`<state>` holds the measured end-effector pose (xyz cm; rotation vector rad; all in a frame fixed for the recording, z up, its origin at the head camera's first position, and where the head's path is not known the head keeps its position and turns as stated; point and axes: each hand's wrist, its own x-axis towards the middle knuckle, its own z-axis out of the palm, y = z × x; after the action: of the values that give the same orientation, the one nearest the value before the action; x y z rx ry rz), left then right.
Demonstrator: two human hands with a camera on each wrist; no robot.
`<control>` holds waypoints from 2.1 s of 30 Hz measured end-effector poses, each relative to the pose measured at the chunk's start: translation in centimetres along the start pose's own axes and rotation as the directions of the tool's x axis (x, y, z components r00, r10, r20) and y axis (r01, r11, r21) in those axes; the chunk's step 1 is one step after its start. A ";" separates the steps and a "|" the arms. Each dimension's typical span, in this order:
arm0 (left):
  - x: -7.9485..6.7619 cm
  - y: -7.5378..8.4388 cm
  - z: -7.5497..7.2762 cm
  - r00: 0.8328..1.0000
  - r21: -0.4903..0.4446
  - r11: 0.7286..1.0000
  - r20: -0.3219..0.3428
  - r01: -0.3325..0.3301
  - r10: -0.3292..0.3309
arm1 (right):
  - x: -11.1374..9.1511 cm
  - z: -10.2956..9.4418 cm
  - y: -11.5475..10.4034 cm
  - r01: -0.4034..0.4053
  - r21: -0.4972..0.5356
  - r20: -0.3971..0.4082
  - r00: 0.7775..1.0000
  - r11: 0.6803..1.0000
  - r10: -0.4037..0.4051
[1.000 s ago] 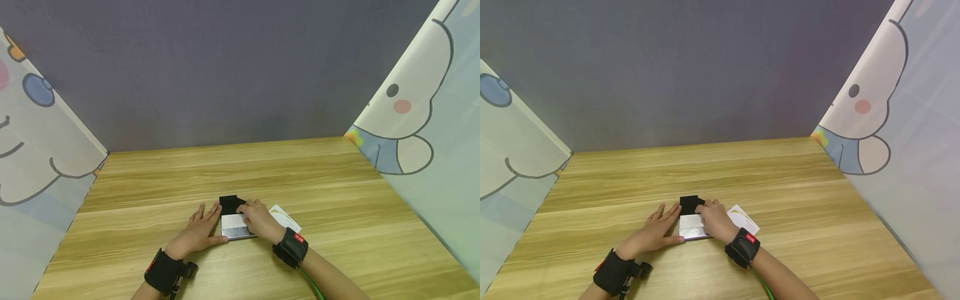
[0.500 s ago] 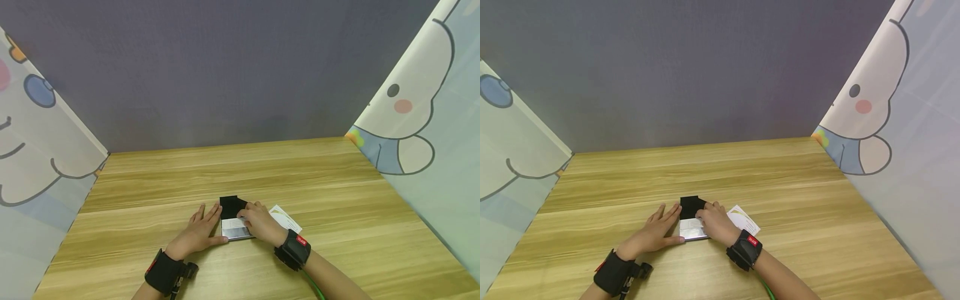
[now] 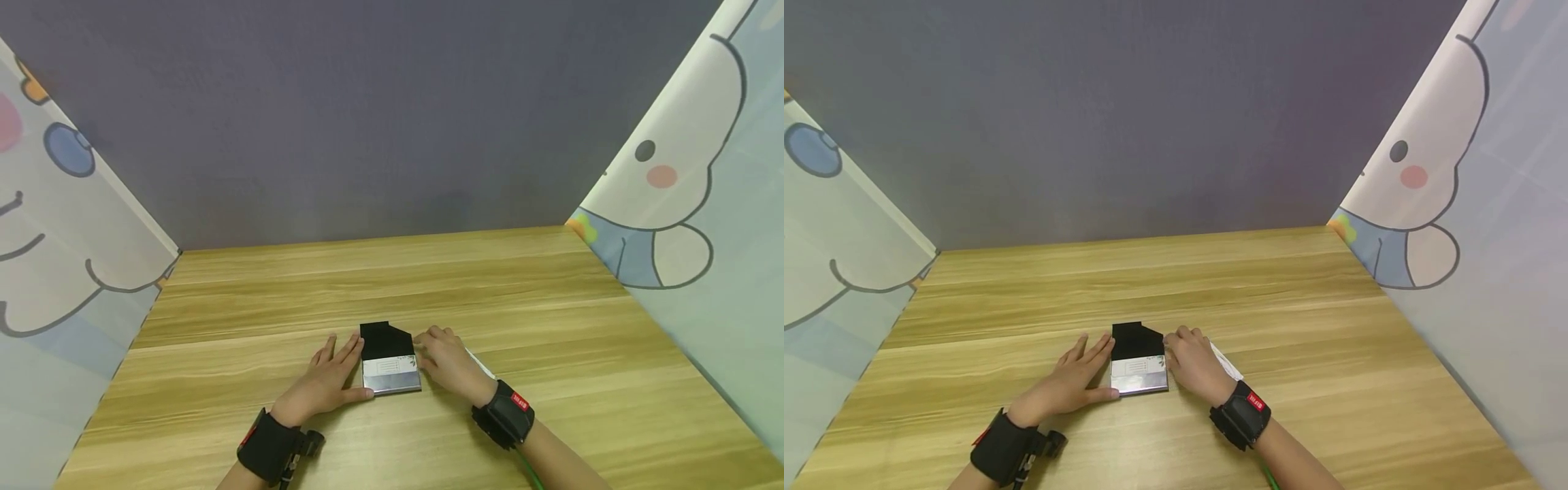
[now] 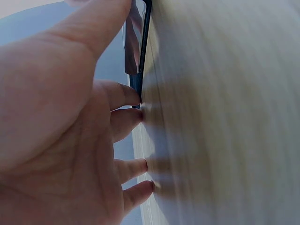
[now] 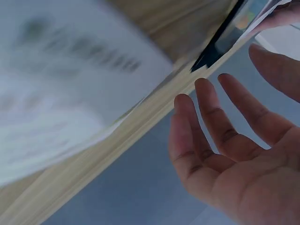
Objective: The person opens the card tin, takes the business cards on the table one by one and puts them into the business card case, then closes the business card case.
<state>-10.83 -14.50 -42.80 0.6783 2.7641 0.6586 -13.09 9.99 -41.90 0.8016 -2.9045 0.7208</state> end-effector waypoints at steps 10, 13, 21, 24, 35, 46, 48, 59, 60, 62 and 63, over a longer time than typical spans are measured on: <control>0.0 0.1 0.0 1.000 -0.005 1.000 -0.002 -0.004 0.004 | -2.2 -1.5 2.5 -0.236 -0.012 -0.007 0.972 0.972 0.236; 0.0 0.0 0.1 1.000 -0.012 1.000 -0.002 -0.002 0.002 | -2.8 -1.8 3.1 -0.278 -0.036 0.009 0.961 0.960 0.278; 0.0 -0.2 0.2 1.000 -0.008 1.000 -0.003 -0.005 0.005 | -3.8 -2.5 3.4 -0.351 -0.087 -0.002 0.936 0.932 0.353; 0.0 -0.2 0.2 1.000 -0.004 1.000 -0.004 -0.005 0.005 | -3.9 -2.5 3.6 -0.359 -0.091 -0.012 0.933 0.929 0.359; 0.1 -0.1 0.3 1.000 -0.004 1.000 -0.009 -0.007 0.007 | -4.1 -2.4 3.7 -0.354 -0.085 -0.026 0.935 0.931 0.353; 0.0 0.1 0.1 1.000 -0.011 1.000 -0.007 0.001 -0.001 | -4.0 -2.4 3.6 -0.361 -0.068 -0.024 0.932 0.930 0.361; 0.0 0.0 0.1 1.000 -0.013 1.000 -0.004 0.001 -0.001 | -3.9 -2.4 3.6 -0.364 -0.067 -0.026 0.931 0.929 0.363; 0.1 -0.1 0.3 1.000 -0.008 1.000 -0.002 -0.002 0.002 | -3.8 -2.4 3.5 -0.367 -0.021 -0.042 0.930 0.930 0.366; 0.1 -0.2 0.3 1.000 -0.002 1.000 -0.001 -0.002 0.002 | -3.8 -2.4 3.5 -0.368 -0.009 -0.039 0.929 0.930 0.367; 0.1 -0.2 0.4 1.000 0.007 1.000 -0.004 -0.003 0.003 | -3.8 -2.4 3.5 -0.371 0.021 -0.032 0.928 0.928 0.371; 0.1 -0.2 0.4 1.000 0.011 1.000 -0.004 -0.003 0.003 | -3.8 -2.5 3.4 -0.372 0.039 -0.028 0.928 0.928 0.373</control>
<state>-10.94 -14.48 -43.27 0.6842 2.7734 0.6465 -11.71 15.48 -41.78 0.2294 -3.0519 0.7981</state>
